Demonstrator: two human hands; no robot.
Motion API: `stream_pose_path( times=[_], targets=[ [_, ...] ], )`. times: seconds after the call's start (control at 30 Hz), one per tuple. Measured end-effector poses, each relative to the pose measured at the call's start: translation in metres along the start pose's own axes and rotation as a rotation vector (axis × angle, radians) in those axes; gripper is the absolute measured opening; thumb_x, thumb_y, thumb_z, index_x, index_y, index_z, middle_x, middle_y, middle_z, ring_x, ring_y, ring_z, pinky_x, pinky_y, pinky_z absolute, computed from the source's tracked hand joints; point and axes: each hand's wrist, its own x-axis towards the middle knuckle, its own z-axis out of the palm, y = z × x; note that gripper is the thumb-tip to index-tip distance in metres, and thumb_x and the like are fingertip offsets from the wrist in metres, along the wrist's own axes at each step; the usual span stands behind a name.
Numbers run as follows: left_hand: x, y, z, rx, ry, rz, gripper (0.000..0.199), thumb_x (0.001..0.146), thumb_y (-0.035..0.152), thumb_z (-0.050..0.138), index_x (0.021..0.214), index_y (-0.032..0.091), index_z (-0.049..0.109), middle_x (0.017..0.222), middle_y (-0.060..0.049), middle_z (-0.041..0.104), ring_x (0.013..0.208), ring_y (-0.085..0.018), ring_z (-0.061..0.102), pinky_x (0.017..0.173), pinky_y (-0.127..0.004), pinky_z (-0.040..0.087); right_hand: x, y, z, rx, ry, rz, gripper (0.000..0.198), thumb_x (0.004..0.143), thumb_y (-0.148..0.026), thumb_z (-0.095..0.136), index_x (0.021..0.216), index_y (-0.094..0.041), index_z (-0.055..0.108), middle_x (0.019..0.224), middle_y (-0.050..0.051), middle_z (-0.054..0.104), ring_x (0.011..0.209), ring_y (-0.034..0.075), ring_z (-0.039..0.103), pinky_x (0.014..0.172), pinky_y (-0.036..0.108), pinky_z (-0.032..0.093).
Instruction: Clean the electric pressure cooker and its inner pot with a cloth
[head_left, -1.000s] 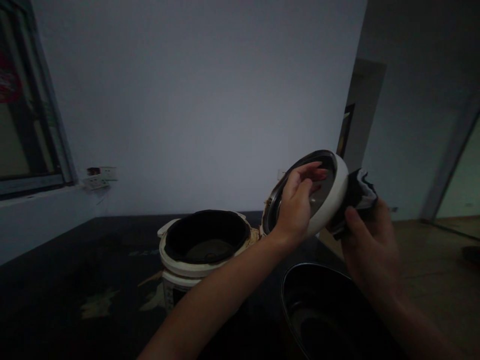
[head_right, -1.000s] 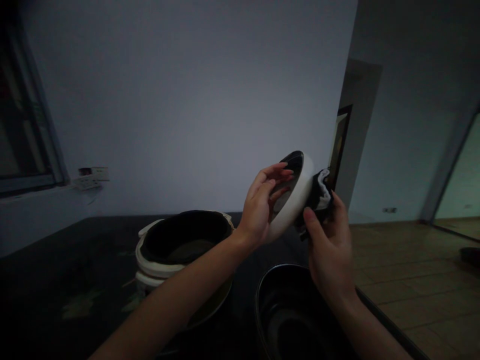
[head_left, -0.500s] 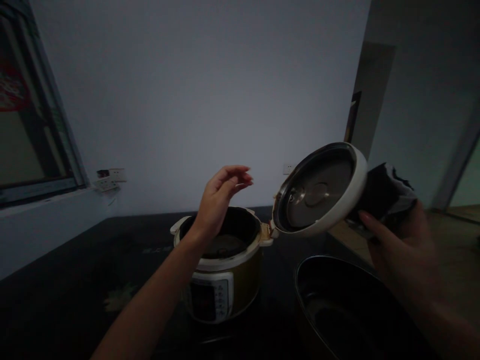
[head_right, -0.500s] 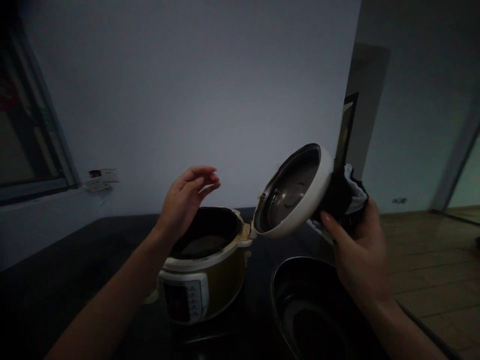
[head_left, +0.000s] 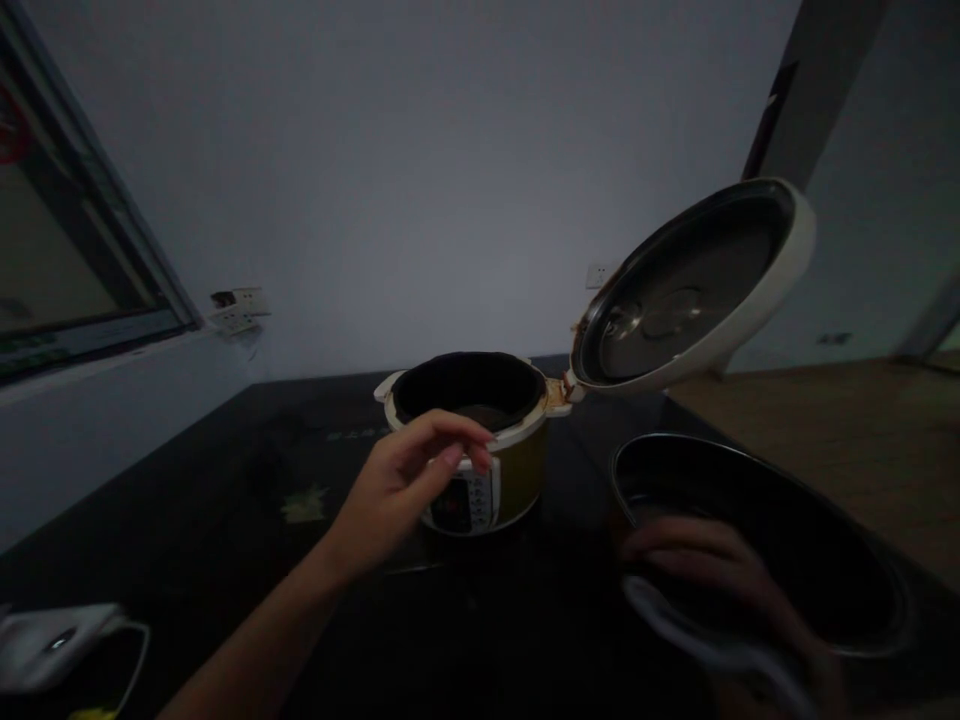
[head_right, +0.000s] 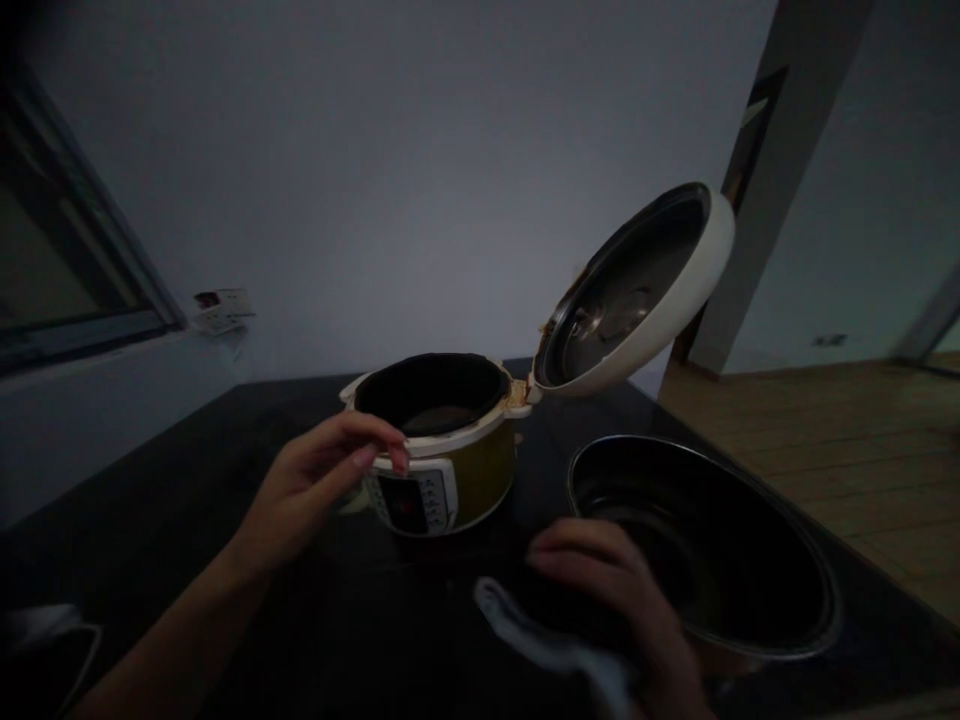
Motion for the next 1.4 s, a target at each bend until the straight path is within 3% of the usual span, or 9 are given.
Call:
stream_pose_path(
  times=[0.03,0.17,0.23,0.43,0.53,0.73,0.9,1.0,1.4],
  targets=[
    [-0.010,0.000,0.004,0.028,-0.067,-0.040,0.019,0.099,0.020,0.052,0.106,0.027,0.068,0.093,0.003,0.071,0.088,-0.009,0.066,0.080,-0.019,0.050,-0.004,0.000,0.016,0.071,-0.060,0.025,0.026,0.087,-0.031,0.064,0.112,-0.036,0.070,0.106,0.003,0.071,0.099,0.019,0.070,0.084,0.028,0.058],
    [-0.052,-0.014,0.021,0.209,-0.366,-0.154,0.025,0.095,0.014,0.050,0.112,0.022,0.067,0.112,-0.003,0.070,0.106,-0.015,0.065,0.096,-0.027,0.048,-0.018,0.021,0.071,0.398,-0.370,0.575,0.042,0.085,-0.020,0.059,0.126,-0.027,0.061,0.124,0.005,0.068,0.118,0.022,0.064,0.102,0.036,0.051],
    [-0.075,-0.029,0.027,0.276,-0.390,-0.212,0.027,0.095,0.014,0.048,0.115,0.021,0.065,0.118,-0.006,0.069,0.113,-0.017,0.063,0.100,-0.030,0.047,-0.028,0.039,0.091,0.450,-0.448,0.659,0.058,0.080,-0.017,0.059,0.137,-0.023,0.053,0.136,0.008,0.062,0.127,0.025,0.058,0.108,0.042,0.046],
    [-0.121,-0.075,0.040,0.498,-0.131,-0.302,0.028,0.095,0.014,0.043,0.112,0.020,0.065,0.122,-0.010,0.066,0.118,-0.022,0.060,0.103,-0.041,0.047,-0.055,0.083,0.123,0.305,-0.494,0.581,0.077,0.078,-0.007,0.048,0.152,-0.019,0.034,0.132,0.012,0.063,0.124,0.021,0.061,0.108,0.044,0.046],
    [-0.130,-0.084,0.052,0.546,-0.083,-0.317,0.029,0.095,0.015,0.044,0.112,0.022,0.065,0.124,-0.010,0.066,0.120,-0.022,0.060,0.105,-0.043,0.048,-0.062,0.094,0.124,0.161,-0.434,0.519,0.076,0.077,-0.002,0.041,0.151,-0.019,0.039,0.143,0.014,0.054,0.136,0.021,0.050,0.117,0.047,0.035],
    [-0.138,-0.101,0.088,0.658,-0.147,-0.404,0.038,0.093,0.013,0.044,0.126,0.018,0.063,0.137,-0.013,0.061,0.130,-0.024,0.056,0.110,-0.045,0.047,-0.079,0.088,0.108,-0.066,-0.386,0.381,0.065,0.084,0.002,0.034,0.137,-0.025,0.059,0.154,0.010,0.045,0.144,0.024,0.040,0.120,0.055,0.031],
    [-0.140,-0.116,0.106,0.814,-0.305,-0.553,0.060,0.095,0.024,0.049,0.152,0.009,0.038,0.162,-0.017,0.030,0.150,-0.029,0.028,0.121,-0.054,0.029,-0.095,0.082,0.104,-0.470,-0.617,0.092,0.060,0.087,0.001,0.039,0.140,-0.022,0.057,0.152,0.009,0.048,0.144,0.030,0.041,0.112,0.065,0.038],
    [-0.138,-0.116,0.111,0.841,-0.436,-0.604,0.067,0.094,0.027,0.052,0.155,0.009,0.030,0.164,-0.016,0.020,0.152,-0.030,0.017,0.121,-0.058,0.020,-0.105,0.087,0.104,-0.622,-0.661,0.078,0.057,0.089,-0.005,0.046,0.144,-0.018,0.052,0.153,0.010,0.045,0.142,0.032,0.043,0.108,0.062,0.045],
    [-0.129,-0.112,0.098,0.623,-0.421,-0.608,0.071,0.090,0.035,0.060,0.155,0.021,0.035,0.163,-0.015,0.022,0.152,-0.033,0.017,0.119,-0.066,0.013,-0.106,0.078,0.088,-0.340,-0.509,0.147,0.057,0.091,-0.012,0.053,0.146,-0.025,0.051,0.152,0.011,0.044,0.139,0.032,0.046,0.105,0.053,0.050]
  ],
)
